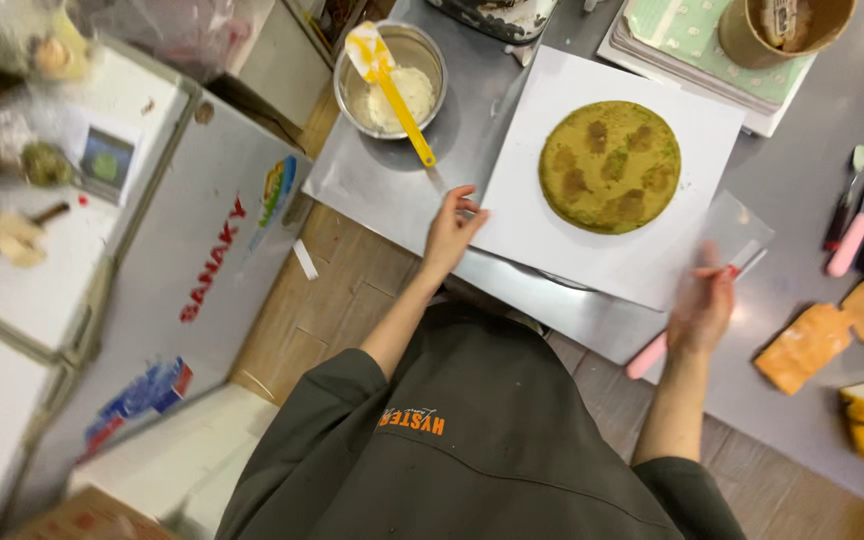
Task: The person places a round green cake layer onto a white board, spreads a white cream layer on the board, and uses a brush to apply a liquid to the cake surface. They then handle another cake layer wrapped in plastic and place it on a separate board.
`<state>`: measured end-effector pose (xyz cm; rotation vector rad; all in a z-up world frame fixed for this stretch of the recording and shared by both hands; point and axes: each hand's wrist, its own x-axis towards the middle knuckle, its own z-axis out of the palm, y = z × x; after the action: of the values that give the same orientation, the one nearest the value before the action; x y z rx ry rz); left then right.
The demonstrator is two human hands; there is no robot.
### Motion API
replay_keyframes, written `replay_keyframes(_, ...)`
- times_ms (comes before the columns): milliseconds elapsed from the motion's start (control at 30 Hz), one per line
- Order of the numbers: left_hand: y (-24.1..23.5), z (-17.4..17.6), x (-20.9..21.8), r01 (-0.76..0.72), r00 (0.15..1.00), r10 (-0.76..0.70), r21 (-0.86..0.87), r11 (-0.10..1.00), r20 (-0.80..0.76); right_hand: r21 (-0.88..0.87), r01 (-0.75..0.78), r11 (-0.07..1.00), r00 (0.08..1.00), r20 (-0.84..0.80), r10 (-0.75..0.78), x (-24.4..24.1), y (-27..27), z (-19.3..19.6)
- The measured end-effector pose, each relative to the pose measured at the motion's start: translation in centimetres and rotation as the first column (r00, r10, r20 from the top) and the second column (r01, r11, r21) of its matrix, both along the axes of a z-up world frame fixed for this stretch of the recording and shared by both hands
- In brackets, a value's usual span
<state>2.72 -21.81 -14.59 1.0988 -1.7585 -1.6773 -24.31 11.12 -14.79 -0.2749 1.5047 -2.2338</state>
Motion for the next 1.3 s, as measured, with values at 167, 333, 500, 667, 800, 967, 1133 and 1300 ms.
replay_keyframes(167, -2.5, -5.1, -3.1, 0.341, 0.929, -0.330, 0.042, 0.939, -0.168, 0.010, 0.373, 0.928, 0.914, -0.178, -0.366, -0.5, 2.3, 2.7)
replay_keyframes(333, -6.7, -6.9, -5.3, 0.480, 0.876, -0.460, 0.187, 0.857, -0.144, 0.254, 0.371, 0.893, 0.921, -0.221, -0.320, -3.5, 5.5, 5.1)
replay_keyframes(500, -8.6, -2.3, -7.8, 0.399, 0.905, -0.341, -0.229, 0.888, 0.255, 0.514, 0.188, 0.837, 0.921, -0.387, 0.031, -8.9, 3.5, 3.9)
replay_keyframes(667, -8.8, 1.7, -8.4, 0.433, 0.882, -0.337, -0.284, 0.855, 0.331, 0.647, 0.160, 0.745, 0.870, -0.449, 0.203, -10.6, -1.4, 5.2)
replay_keyframes(800, -8.5, 2.6, -7.8, 0.420, 0.894, -0.337, -0.289, 0.860, 0.295, 0.861, 0.214, 0.462, 0.802, -0.424, 0.420, -8.1, -3.8, 8.4)
replay_keyframes(967, -7.0, 3.0, -6.5, 0.397, 0.916, -0.358, -0.274, 0.876, 0.182, 0.884, 0.275, 0.378, 0.705, -0.453, 0.546, -4.4, -4.8, 11.2)
replay_keyframes(1133, -4.2, 2.6, -4.6, 0.417, 0.909, -0.394, -0.278, 0.865, 0.137, 0.893, 0.292, 0.344, 0.749, -0.437, 0.498, -0.3, -4.7, 11.1)
replay_keyframes(1300, 1.0, 1.8, -1.9, 0.471, 0.882, -0.421, -0.378, 0.797, 0.212, 0.885, 0.294, 0.361, 0.798, -0.435, 0.417, 3.6, -4.8, 10.4)
